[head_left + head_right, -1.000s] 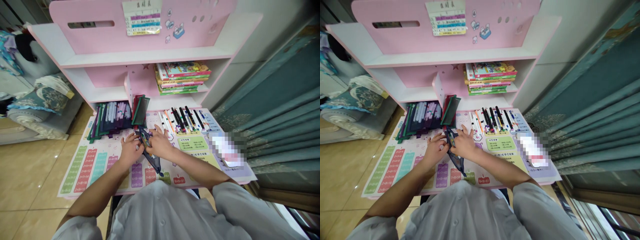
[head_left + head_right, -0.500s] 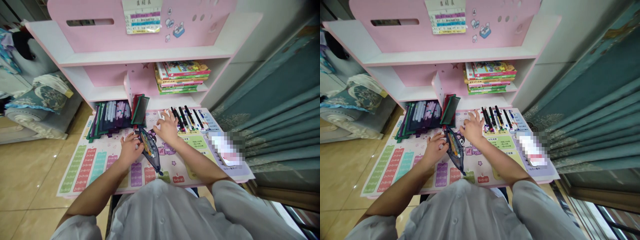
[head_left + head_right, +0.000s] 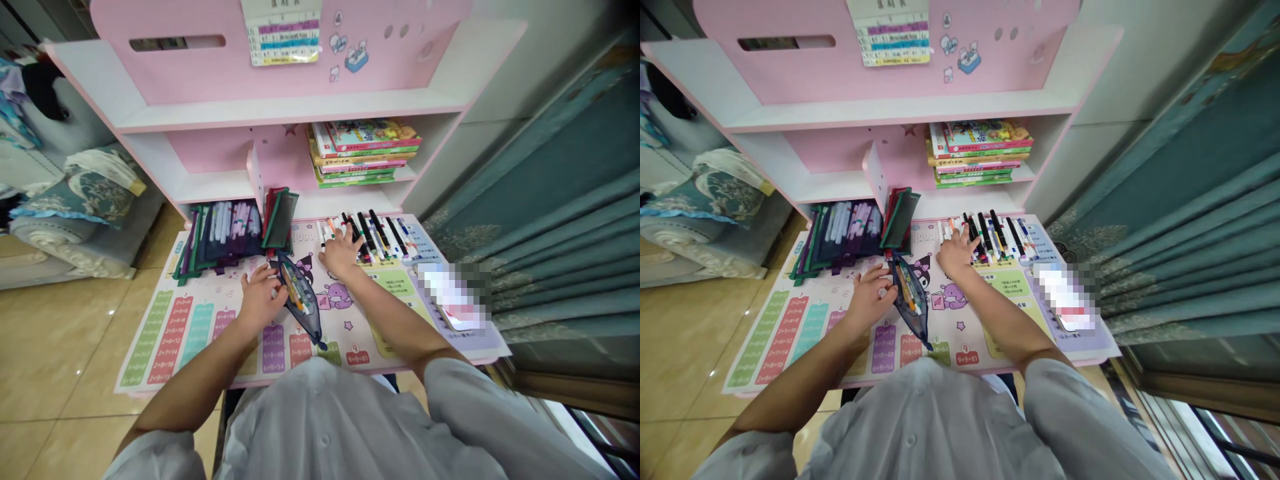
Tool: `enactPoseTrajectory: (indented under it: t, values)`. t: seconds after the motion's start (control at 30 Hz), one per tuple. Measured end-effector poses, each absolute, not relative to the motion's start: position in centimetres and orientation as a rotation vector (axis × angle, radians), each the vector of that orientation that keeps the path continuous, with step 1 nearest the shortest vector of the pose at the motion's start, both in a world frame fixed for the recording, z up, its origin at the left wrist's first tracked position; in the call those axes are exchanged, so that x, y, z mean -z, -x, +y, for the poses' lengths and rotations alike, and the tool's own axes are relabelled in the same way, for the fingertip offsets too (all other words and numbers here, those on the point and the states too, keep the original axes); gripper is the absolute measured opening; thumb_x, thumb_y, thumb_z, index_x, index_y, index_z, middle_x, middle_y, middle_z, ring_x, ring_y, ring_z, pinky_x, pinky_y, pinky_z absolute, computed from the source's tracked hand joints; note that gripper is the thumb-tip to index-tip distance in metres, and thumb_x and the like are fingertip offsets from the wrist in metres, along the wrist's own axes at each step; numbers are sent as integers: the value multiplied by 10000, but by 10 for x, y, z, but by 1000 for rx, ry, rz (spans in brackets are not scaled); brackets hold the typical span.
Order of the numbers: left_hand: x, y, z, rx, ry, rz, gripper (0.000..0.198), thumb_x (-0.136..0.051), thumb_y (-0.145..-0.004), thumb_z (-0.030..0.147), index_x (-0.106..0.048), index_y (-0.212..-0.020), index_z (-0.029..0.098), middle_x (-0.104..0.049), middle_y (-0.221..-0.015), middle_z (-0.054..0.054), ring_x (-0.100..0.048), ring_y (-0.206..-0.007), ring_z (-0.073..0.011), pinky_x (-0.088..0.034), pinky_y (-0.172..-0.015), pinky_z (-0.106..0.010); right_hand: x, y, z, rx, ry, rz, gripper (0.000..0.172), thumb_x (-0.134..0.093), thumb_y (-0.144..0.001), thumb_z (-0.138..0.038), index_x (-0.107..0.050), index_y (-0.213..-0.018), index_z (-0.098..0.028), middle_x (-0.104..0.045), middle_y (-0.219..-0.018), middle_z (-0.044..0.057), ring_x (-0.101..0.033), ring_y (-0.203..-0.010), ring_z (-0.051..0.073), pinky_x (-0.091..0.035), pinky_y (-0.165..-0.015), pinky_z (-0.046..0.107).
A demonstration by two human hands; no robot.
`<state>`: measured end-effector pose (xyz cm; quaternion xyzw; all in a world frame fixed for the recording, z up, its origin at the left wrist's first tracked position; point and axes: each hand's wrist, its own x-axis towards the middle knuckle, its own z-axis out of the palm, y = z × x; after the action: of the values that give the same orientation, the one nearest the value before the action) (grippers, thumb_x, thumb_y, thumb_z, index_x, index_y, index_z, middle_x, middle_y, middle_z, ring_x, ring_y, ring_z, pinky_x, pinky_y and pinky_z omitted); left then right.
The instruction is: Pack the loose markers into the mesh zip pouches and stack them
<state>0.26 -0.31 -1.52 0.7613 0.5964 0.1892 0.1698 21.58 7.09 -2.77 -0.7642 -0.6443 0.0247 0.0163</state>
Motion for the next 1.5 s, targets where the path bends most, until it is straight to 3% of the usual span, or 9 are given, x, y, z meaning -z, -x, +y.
enactPoseTrajectory:
  t: [0.3,0.47,0.57,0.73,0.97,1.27,1.5]
  values:
    - [12,-3,-3,-536,-2160,1696,186,-563,-811,250,-659,-657,209,-674,-1245,-67,-478,-1331,-307,-227,-1110,-657,19,-216,69,-152,2263,-2006,387,-557,-829,-342,-720,-1100,-120,-401,-1505,169,-110,-1468,413,-185,-1095,699]
    - [12,-3,-3,-532,-2162,1686,185,-565,-809,255,-662,-660,208,-675,-1244,-66,-475,-1334,-316,-229,-1104,-668,-19,-212,43,-206,2054,-2006,252,-610,-774,-358,-755,-822,-158,-450,-1494,130,-190,-1454,407,-221,-1082,690]
    - [13,-3,-3,-532,-2159,1678,191,-559,-810,258,-660,-655,210,-676,-1246,-64,-468,-1339,-318,-223,-1102,-679,-42,-210,20,-279,1870,-2055,197,-633,-730,-324,-700,-619,-176,-523,-1443,98,-267,-1439,374,-270,-1081,618]
    - [11,-4,-4,-529,-2148,1673,195,-546,-807,259,-652,-650,211,-683,-1236,-60,-467,-1339,-316,-218,-1107,-677,-64,-203,-12,-415,1677,-2197,157,-631,-678,-251,-635,-539,-178,-557,-1411,102,-306,-1427,371,-262,-1079,624]
    - [12,-3,-3,-540,-2147,1659,181,-544,-807,253,-646,-663,211,-674,-1260,-61,-452,-1351,-321,-210,-1103,-685,-61,-188,-24,-496,1656,-2444,176,-578,-716,-281,-710,-668,-176,-541,-1418,130,-269,-1437,387,-163,-1098,713]
    - [14,-3,-4,-545,-2165,1669,184,-555,-814,252,-640,-657,209,-677,-1255,-63,-456,-1351,-304,-206,-1108,-675,-34,-167,-20,-438,1717,-2555,386,-532,-768,-294,-740,-1046,-124,-484,-1453,183,-196,-1459,391,-173,-1105,722]
    - [12,-3,-4,-558,-2156,1663,189,-562,-806,246,-638,-638,209,-678,-1256,-52,-462,-1345,-297,-199,-1116,-665,-17,-164,-12,-409,1775,-2548,388,-573,-795,-352,-717,-1093,-148,-537,-1368,221,-237,-1434,416,-200,-1072,747]
